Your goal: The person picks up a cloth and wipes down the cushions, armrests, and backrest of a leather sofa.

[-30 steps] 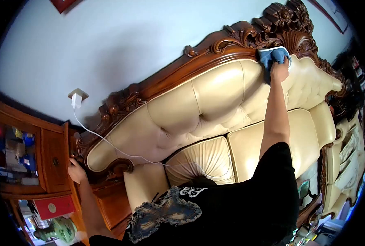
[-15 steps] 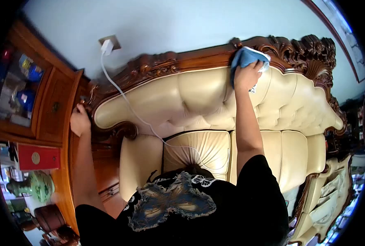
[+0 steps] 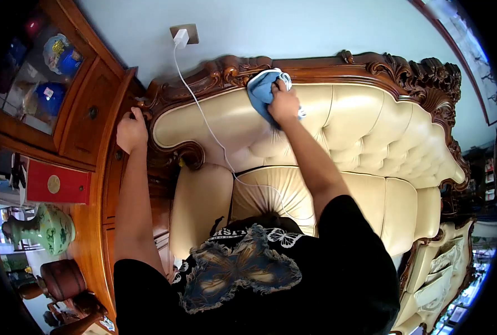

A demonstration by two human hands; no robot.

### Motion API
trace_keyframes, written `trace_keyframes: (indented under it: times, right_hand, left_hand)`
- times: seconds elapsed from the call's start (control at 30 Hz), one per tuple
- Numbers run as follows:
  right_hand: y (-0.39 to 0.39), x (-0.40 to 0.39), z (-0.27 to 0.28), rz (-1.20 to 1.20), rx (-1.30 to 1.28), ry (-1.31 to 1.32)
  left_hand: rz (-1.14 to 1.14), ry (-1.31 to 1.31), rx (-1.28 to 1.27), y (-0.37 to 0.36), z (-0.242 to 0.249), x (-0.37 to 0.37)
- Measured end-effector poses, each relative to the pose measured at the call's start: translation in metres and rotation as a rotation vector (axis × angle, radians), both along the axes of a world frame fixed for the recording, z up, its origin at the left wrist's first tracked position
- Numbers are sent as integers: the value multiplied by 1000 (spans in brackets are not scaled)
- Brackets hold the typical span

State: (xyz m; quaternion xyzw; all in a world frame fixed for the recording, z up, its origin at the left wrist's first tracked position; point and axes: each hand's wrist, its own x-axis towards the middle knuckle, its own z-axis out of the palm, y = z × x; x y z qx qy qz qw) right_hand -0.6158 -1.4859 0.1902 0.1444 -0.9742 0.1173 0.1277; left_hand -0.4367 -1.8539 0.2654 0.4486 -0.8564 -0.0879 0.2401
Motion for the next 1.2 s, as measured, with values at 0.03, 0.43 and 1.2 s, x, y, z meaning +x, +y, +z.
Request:
trace_keyframes:
  times: [0.03, 0.43, 1.2]
  right_hand:
    - [15, 4, 18, 68, 140, -57]
    - [50, -14, 2, -214, 364, 121]
    - [189, -13, 46, -132, 191, 234]
  left_hand:
    - [0, -8, -7, -1, -2, 0]
    - [-16, -32, -48, 2, 2, -1]
    - [-16, -39, 11, 5, 2, 0]
